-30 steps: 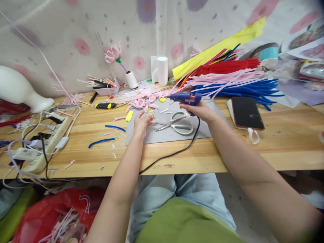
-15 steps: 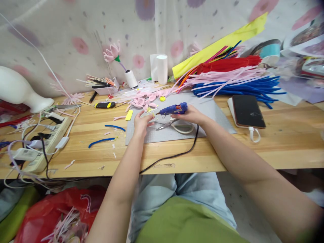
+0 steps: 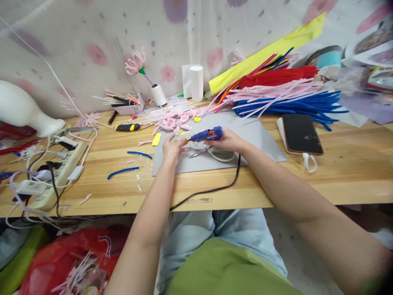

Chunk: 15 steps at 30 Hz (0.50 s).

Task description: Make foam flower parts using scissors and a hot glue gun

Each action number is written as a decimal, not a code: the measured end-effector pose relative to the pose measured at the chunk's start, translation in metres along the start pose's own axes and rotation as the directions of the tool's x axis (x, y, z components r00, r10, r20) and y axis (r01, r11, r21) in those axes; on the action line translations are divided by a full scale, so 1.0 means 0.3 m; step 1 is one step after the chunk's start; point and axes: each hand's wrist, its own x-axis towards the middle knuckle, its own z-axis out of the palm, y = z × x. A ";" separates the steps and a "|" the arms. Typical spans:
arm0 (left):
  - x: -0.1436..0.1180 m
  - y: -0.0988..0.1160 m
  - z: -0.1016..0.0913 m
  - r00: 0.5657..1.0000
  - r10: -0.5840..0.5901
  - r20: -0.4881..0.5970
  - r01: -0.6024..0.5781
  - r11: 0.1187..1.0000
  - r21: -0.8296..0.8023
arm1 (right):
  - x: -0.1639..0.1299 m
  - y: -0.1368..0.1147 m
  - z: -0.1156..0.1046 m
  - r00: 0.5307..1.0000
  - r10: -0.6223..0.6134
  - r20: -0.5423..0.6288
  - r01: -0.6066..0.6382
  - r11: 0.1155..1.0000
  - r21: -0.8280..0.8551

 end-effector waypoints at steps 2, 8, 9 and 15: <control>0.001 0.000 -0.002 1.000 -0.001 0.005 0.001 1.000 -0.003 | 0.001 0.001 0.000 1.000 0.018 0.021 -0.017 0.999 -0.039; -0.004 0.007 0.000 1.000 -0.014 0.006 0.014 1.000 -0.006 | -0.002 -0.006 -0.007 0.998 0.050 0.033 -0.048 0.996 -0.078; -0.006 0.008 0.001 1.000 -0.018 0.007 0.018 1.000 -0.004 | -0.002 -0.006 -0.007 0.998 0.052 0.032 -0.049 0.996 -0.080; -0.010 0.012 0.004 1.000 -0.020 0.018 0.019 1.000 0.009 | -0.001 0.003 -0.003 1.000 0.013 0.005 -0.013 0.998 -0.054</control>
